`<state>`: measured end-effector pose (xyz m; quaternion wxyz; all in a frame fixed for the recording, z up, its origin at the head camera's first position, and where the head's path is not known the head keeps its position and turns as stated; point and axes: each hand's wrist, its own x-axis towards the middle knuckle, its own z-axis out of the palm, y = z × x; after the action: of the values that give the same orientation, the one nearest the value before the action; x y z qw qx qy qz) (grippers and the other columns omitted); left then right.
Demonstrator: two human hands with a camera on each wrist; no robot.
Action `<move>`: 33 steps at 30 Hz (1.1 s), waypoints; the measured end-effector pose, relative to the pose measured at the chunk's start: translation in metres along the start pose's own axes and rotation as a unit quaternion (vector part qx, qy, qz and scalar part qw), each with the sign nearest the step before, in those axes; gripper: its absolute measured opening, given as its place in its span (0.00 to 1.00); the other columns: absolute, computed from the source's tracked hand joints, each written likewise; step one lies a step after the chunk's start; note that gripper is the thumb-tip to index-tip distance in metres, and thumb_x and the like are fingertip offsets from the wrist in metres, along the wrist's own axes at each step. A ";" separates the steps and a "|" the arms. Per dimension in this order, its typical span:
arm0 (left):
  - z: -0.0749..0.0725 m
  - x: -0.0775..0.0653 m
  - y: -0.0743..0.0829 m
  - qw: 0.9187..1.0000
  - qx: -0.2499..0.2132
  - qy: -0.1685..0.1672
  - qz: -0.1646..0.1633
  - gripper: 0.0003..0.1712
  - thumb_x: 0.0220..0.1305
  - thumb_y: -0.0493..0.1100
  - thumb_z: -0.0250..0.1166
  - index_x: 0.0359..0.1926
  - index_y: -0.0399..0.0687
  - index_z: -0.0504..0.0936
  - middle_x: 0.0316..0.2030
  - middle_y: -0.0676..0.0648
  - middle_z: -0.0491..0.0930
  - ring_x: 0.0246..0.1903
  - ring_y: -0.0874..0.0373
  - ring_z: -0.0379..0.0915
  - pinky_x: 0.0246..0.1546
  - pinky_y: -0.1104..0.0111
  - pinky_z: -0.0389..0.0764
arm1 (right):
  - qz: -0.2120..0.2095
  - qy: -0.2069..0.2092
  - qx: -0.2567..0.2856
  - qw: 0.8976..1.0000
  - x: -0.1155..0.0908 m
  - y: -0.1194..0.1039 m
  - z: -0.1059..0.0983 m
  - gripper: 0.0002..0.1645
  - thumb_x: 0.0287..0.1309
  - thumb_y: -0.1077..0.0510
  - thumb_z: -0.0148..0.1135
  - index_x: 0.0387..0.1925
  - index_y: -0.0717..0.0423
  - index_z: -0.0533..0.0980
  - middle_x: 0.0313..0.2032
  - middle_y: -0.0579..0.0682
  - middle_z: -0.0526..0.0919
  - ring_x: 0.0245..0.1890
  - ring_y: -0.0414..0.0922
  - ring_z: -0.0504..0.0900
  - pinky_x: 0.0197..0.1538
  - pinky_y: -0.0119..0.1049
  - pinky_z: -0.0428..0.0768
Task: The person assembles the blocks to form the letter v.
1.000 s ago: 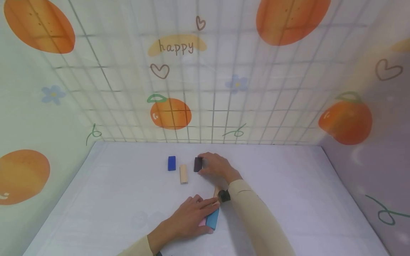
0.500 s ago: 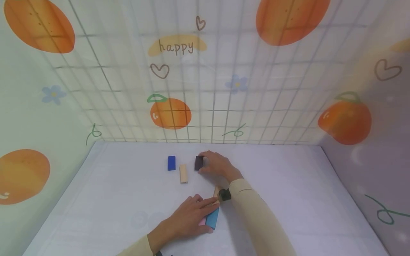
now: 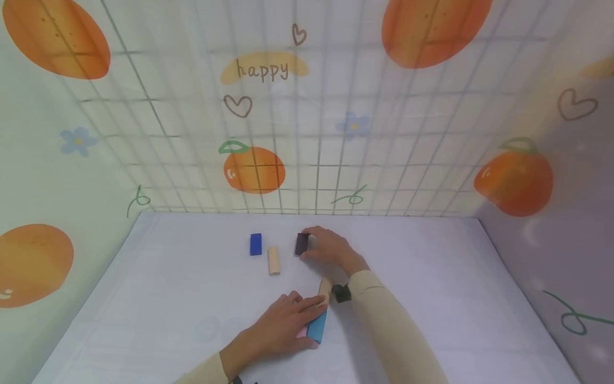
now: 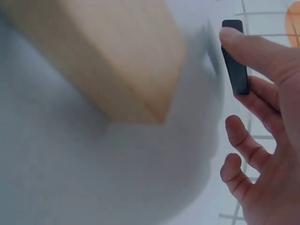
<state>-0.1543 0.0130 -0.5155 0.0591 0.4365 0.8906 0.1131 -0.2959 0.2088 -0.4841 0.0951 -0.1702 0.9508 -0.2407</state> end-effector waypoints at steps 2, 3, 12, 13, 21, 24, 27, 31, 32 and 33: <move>0.000 0.000 0.000 1.000 0.002 0.002 0.001 0.43 0.66 0.69 0.61 0.78 0.66 0.61 0.76 0.61 0.57 0.57 0.60 0.65 0.56 0.67 0.71 | -0.004 0.004 -0.005 1.000 -0.001 0.001 0.000 0.42 0.59 0.46 0.73 0.71 0.53 0.69 0.68 0.57 0.72 0.67 0.58 0.70 0.64 0.61 0.71; 0.001 0.000 0.000 1.000 0.002 0.003 0.002 0.43 0.66 0.69 0.61 0.78 0.66 0.61 0.76 0.61 0.57 0.57 0.60 0.65 0.56 0.67 0.71 | -0.004 0.005 -0.005 1.000 -0.001 0.002 0.000 0.42 0.59 0.46 0.73 0.71 0.52 0.69 0.68 0.57 0.72 0.66 0.57 0.71 0.64 0.60 0.71; 0.000 0.000 0.000 1.000 -0.002 0.006 0.002 0.43 0.66 0.68 0.62 0.77 0.65 0.62 0.76 0.61 0.58 0.56 0.61 0.64 0.55 0.67 0.71 | -0.009 0.013 -0.003 1.000 -0.011 0.005 -0.003 0.41 0.59 0.47 0.73 0.70 0.53 0.69 0.67 0.57 0.73 0.64 0.58 0.73 0.60 0.60 0.74; 0.000 0.000 0.000 1.000 0.000 0.007 0.003 0.43 0.66 0.68 0.62 0.77 0.65 0.62 0.76 0.61 0.58 0.56 0.61 0.64 0.54 0.67 0.71 | -0.008 0.014 0.000 1.000 -0.012 0.006 -0.003 0.41 0.59 0.47 0.73 0.70 0.53 0.69 0.67 0.57 0.73 0.64 0.58 0.73 0.60 0.60 0.74; 0.001 0.000 0.000 1.000 0.005 0.010 0.006 0.43 0.66 0.69 0.61 0.77 0.65 0.63 0.76 0.61 0.58 0.56 0.61 0.64 0.54 0.68 0.71 | 0.008 0.017 0.013 1.000 -0.023 0.011 -0.002 0.40 0.59 0.47 0.74 0.69 0.52 0.70 0.67 0.56 0.73 0.58 0.57 0.77 0.57 0.58 0.77; 0.002 0.000 0.000 1.000 0.005 0.008 0.005 0.42 0.66 0.69 0.61 0.77 0.65 0.62 0.76 0.61 0.57 0.56 0.61 0.64 0.54 0.68 0.71 | 0.013 0.018 0.018 1.000 -0.028 0.012 -0.004 0.40 0.59 0.47 0.74 0.70 0.52 0.69 0.67 0.56 0.73 0.54 0.56 0.79 0.54 0.57 0.79; 0.002 0.001 0.000 1.000 0.005 0.006 0.003 0.43 0.66 0.69 0.61 0.77 0.65 0.62 0.76 0.61 0.57 0.56 0.61 0.64 0.54 0.67 0.71 | 0.017 0.019 0.016 1.000 -0.033 0.013 -0.007 0.41 0.59 0.47 0.74 0.70 0.52 0.69 0.67 0.56 0.73 0.50 0.55 0.80 0.51 0.55 0.80; 0.002 0.001 0.000 1.000 0.006 0.009 0.002 0.43 0.66 0.69 0.61 0.77 0.65 0.63 0.76 0.61 0.58 0.56 0.61 0.64 0.54 0.67 0.71 | 0.019 0.023 0.011 0.999 -0.039 0.015 -0.009 0.41 0.58 0.47 0.75 0.69 0.52 0.70 0.65 0.57 0.74 0.47 0.53 0.80 0.47 0.53 0.81; 0.002 0.001 0.000 1.000 0.007 0.010 0.002 0.43 0.66 0.69 0.62 0.77 0.65 0.63 0.76 0.61 0.58 0.56 0.61 0.64 0.54 0.67 0.71 | 0.017 0.024 0.010 1.000 -0.040 0.015 -0.009 0.41 0.57 0.47 0.75 0.69 0.53 0.70 0.64 0.57 0.75 0.46 0.53 0.80 0.45 0.51 0.81; 0.002 0.001 -0.001 1.000 0.007 0.009 0.001 0.43 0.66 0.69 0.61 0.77 0.66 0.63 0.76 0.62 0.58 0.56 0.61 0.64 0.54 0.67 0.71 | 0.018 0.025 0.010 0.999 -0.041 0.016 -0.009 0.41 0.57 0.47 0.75 0.69 0.52 0.70 0.64 0.57 0.75 0.45 0.52 0.79 0.44 0.50 0.81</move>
<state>-0.1549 0.0136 -0.5176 0.0479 0.4372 0.8912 0.1112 -0.2645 0.2413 -0.4805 0.0774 -0.1457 0.9533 -0.2531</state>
